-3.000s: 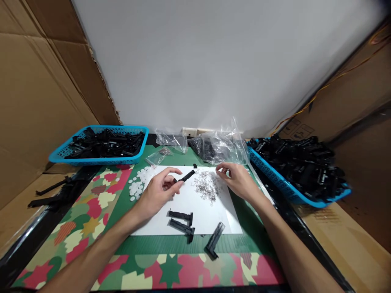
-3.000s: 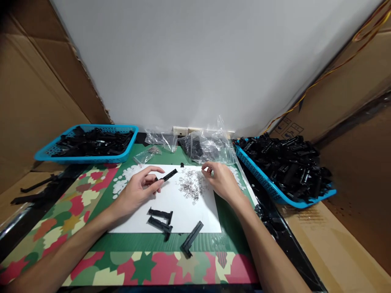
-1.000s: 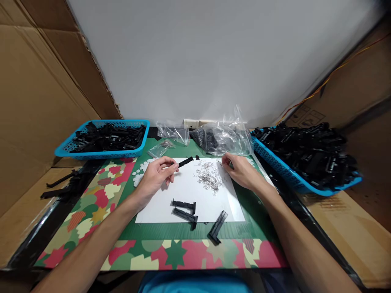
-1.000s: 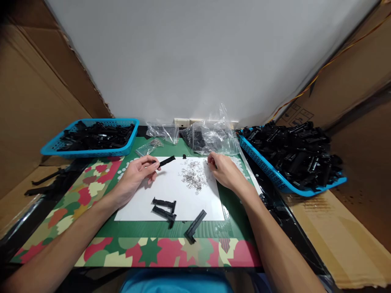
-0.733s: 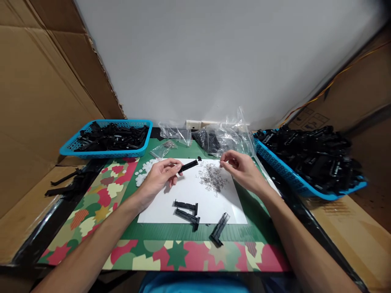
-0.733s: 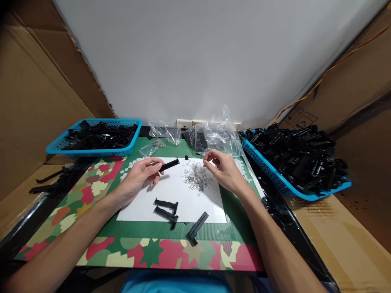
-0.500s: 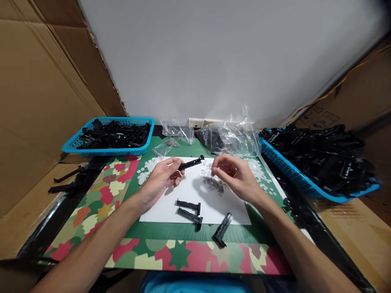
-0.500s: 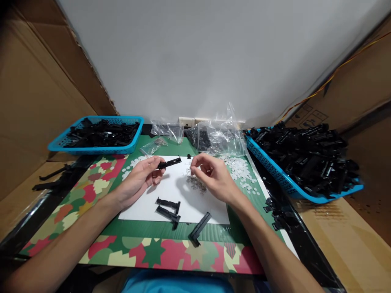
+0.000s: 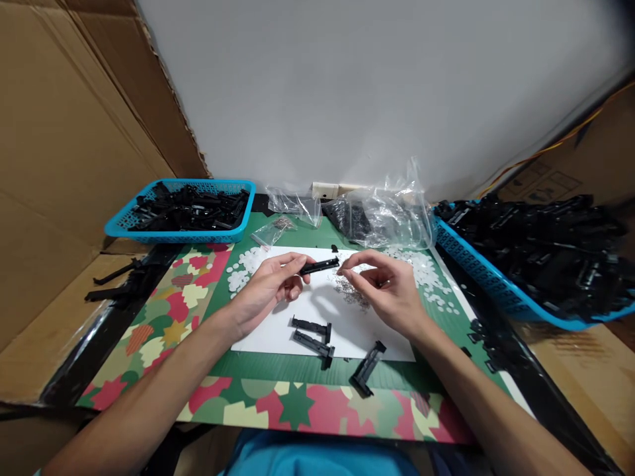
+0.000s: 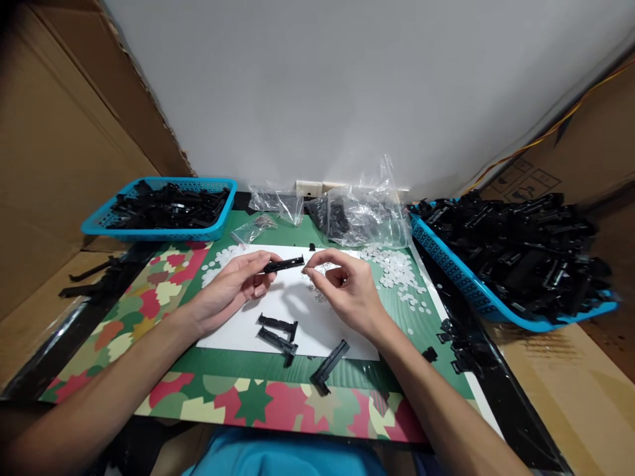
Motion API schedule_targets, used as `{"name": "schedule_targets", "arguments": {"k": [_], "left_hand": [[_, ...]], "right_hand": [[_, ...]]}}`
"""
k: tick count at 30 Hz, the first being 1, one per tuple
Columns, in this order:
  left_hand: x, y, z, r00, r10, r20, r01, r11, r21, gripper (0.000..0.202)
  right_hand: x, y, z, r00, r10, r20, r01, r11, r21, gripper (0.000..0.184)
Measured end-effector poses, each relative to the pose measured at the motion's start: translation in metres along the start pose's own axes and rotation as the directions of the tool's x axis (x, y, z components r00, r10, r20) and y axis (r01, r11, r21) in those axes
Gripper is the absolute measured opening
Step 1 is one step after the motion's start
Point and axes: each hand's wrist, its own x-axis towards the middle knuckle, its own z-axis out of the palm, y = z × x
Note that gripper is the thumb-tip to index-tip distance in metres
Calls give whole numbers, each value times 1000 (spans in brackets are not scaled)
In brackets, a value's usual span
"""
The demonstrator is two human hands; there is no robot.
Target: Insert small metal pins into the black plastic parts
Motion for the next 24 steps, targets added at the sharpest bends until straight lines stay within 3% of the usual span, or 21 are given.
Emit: {"name": "schedule_targets", "arguments": {"k": [10,13,16,19,24], "left_hand": [[-1,-2,3,994,105,30,-106,994,41,50],[-2,-2,6,991,123,59,-125,991,42,62],[-2,-4,8,991,117,70,-122,990,68,59],[-3,-6,8,991,100,85,-107,991,83,54],[-4,-9,11,990,120,80,-126,990,66,44]], "right_hand": [[-3,-10,13,998,17,-54,-11,995,102,20],[-4,-8,15,997,22,-67,-15,994,109,19],[-6,-7,17,996,20,-87,-13,997,79,19],[-8,-9,20,989,-65,-131,62,998,-27,14],[-13,-12,24,926,-355,-126,312,910,-272,5]]}}
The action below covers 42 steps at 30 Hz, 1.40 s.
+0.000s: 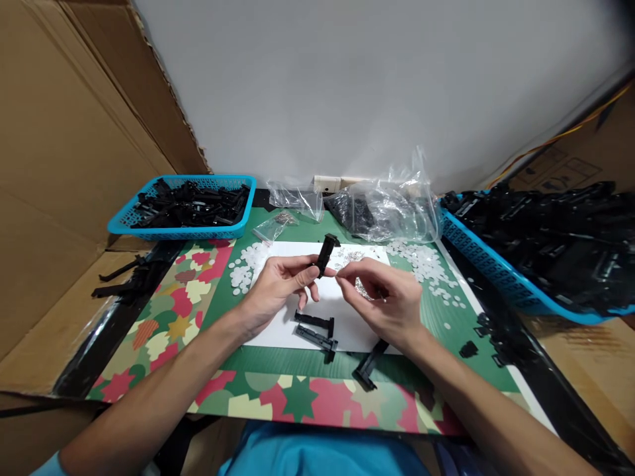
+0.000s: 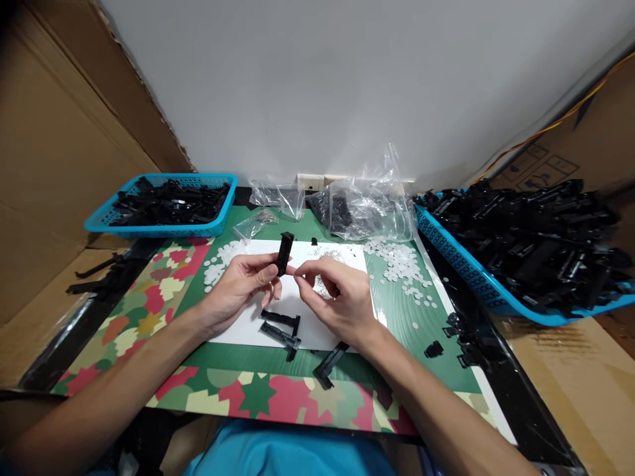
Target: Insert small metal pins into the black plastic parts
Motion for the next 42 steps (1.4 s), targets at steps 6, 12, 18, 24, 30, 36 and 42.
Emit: {"name": "schedule_targets", "arguments": {"k": [6,12,18,24,30,36,42], "left_hand": [[0,-4,4,999,3,-34,-4,1000,-4,47],[-2,-5,8,999,-30,-43,29,999,-20,48],[-3,-5,8,998,-39,-41,37,999,-39,47],[-3,-3,9,998,-51,-45,49,998,-43,49],[-3,-5,7,998,-54,-23,54,998,-39,51],[-5,-3,6,994,-107,-10,107,994,-31,62],[-6,-5,6,994,-102,28,103,993,-55,55]], "right_hand": [[-7,0,4,992,-116,-45,110,988,-110,12],[-10,3,6,992,-122,-36,117,986,-119,13],[-8,2,7,992,-122,-16,120,987,-106,14],[-4,4,4,988,-150,41,153,983,-104,14],[-2,10,1,977,-189,98,196,978,-67,16],[-1,9,1,973,-209,103,212,977,-27,16],[2,2,4,996,-63,67,61,997,40,8]]}}
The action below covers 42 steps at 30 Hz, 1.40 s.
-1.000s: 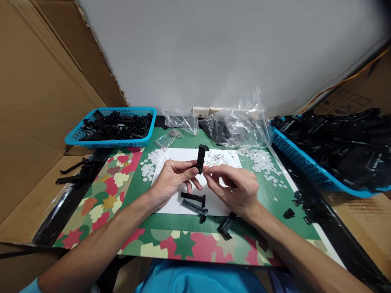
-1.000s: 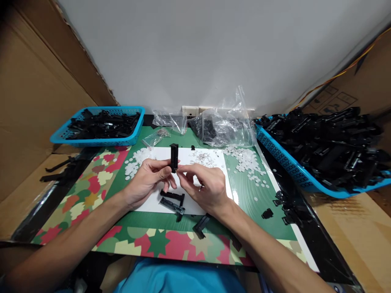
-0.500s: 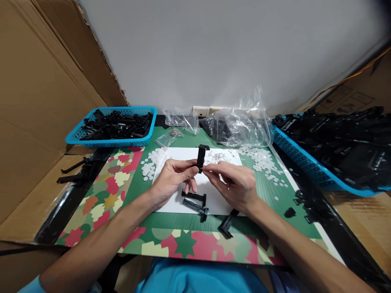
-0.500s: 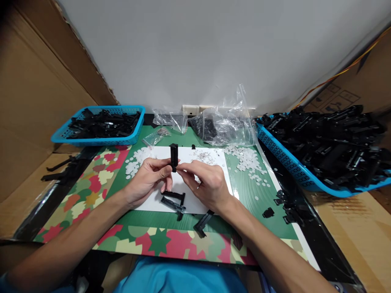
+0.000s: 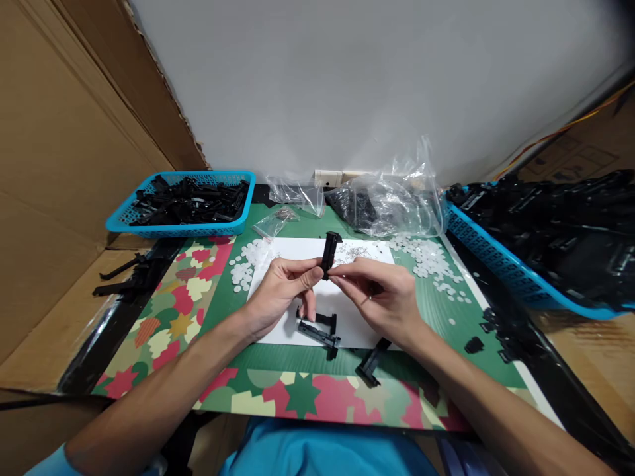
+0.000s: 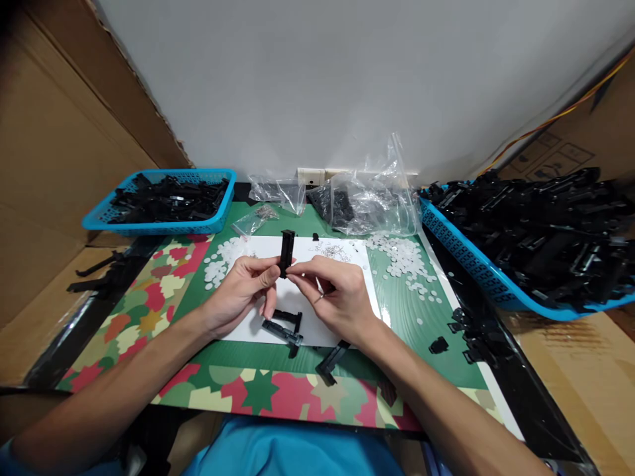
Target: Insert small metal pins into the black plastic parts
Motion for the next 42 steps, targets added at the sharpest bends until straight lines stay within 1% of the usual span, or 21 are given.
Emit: {"name": "schedule_targets", "arguments": {"k": [2,5,6,9,12,15,17,19,21,23,25,27,29,32,35,37,39,42], "left_hand": [[0,0,0,1000,2,12,-2,1000,0,53],[0,1,1,1000,5,19,-5,1000,-2,53],[1,1,2,1000,9,18,-9,1000,-3,53],[2,1,1,1000,22,12,-22,1000,-5,52],[2,3,1,999,36,11,-36,999,-8,47],[2,5,1,998,55,21,-56,998,13,46],[2,6,2,998,59,36,-61,997,56,48],[3,5,1,997,54,50,-59,993,106,53],[5,2,1,997,43,61,-52,987,149,59],[6,-1,-1,997,44,67,-56,980,191,63],[7,-3,-2,996,74,54,-86,962,260,64],[7,-3,-3,988,157,16,-151,913,379,60],[7,-1,-5,962,272,-3,-231,821,522,51],[6,1,-10,909,415,46,-327,638,697,36],[7,-2,-14,860,500,100,-373,481,793,30],[8,-6,-17,842,527,117,-382,429,819,22],[9,-9,-20,841,525,132,-384,406,829,18],[10,-12,-23,845,509,165,-388,369,845,19]], "right_hand": [[0,0,1,999,43,9,-43,999,31,6],[-2,3,0,997,73,32,-75,996,56,3],[-3,4,-1,996,80,39,-83,995,57,7],[-3,6,-5,997,67,41,-68,997,42,26],[1,10,-13,1000,-11,2,12,999,-43,35],[5,16,-22,993,-118,-2,116,977,-179,35],[6,22,-26,980,-194,33,195,941,-276,31],[5,27,-29,959,-270,86,282,886,-368,24],[2,31,-29,935,-323,150,356,834,-421,17],[0,32,-26,923,-335,188,385,817,-429,13],[-1,33,-23,922,-323,215,386,820,-422,10],[-2,33,-21,926,-291,242,371,821,-435,9],[-2,33,-20,929,-228,292,346,814,-466,14],[-2,34,-20,922,-77,380,275,821,-501,20],[-2,36,-21,901,37,432,205,841,-500,21],[-2,37,-21,891,68,449,187,846,-499,21],[-3,39,-20,883,77,463,184,850,-493,21],[-3,39,-19,877,72,475,183,865,-468,22]]}}
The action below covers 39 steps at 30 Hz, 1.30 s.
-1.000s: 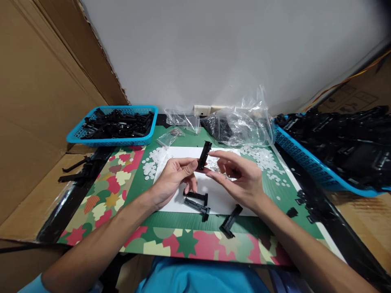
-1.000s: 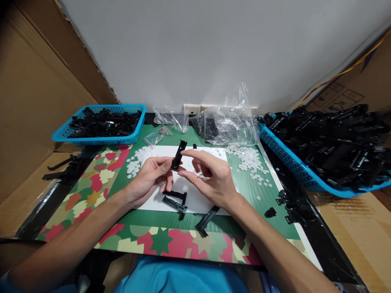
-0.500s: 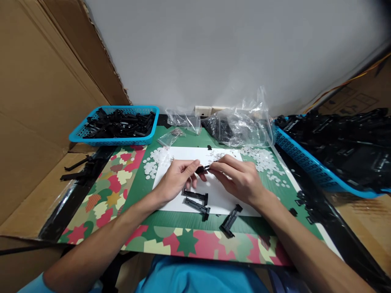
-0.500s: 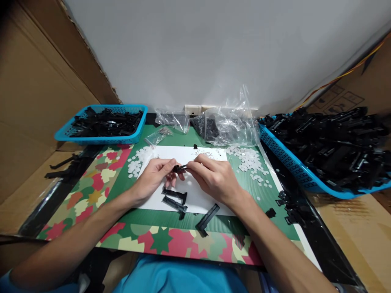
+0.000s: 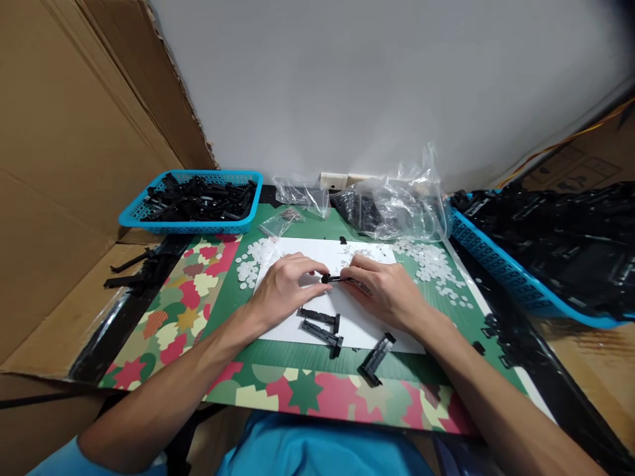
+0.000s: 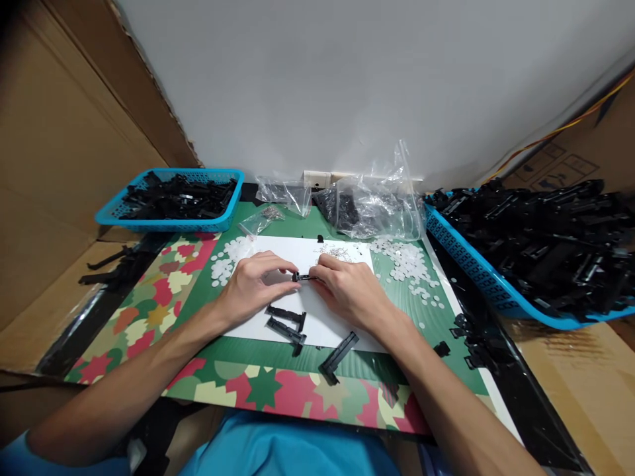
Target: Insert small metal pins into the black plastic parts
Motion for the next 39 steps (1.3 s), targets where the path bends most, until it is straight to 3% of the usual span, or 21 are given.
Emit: {"name": "schedule_targets", "arguments": {"k": [7,11,15,20,24,39], "left_hand": [[-1,0,0,999,-31,14,32,999,-20,13],[-2,3,0,1000,-27,14,28,999,-46,10],[-1,4,1,999,-7,40,10,997,-79,5],[-1,1,2,994,12,105,5,987,-160,3],[-1,-1,2,992,4,129,25,974,-227,3],[0,-3,2,986,61,158,-21,969,-247,10]], "right_hand": [[1,-1,-9,1000,15,2,-16,981,191,26],[4,-4,-17,991,55,-125,-4,927,375,30],[7,-12,-24,967,110,-228,-1,903,431,32],[11,-20,-20,956,237,-171,-96,807,582,40],[15,-26,-10,972,210,-108,-117,825,553,43],[18,-31,-2,987,122,-104,-58,875,481,42]]}}
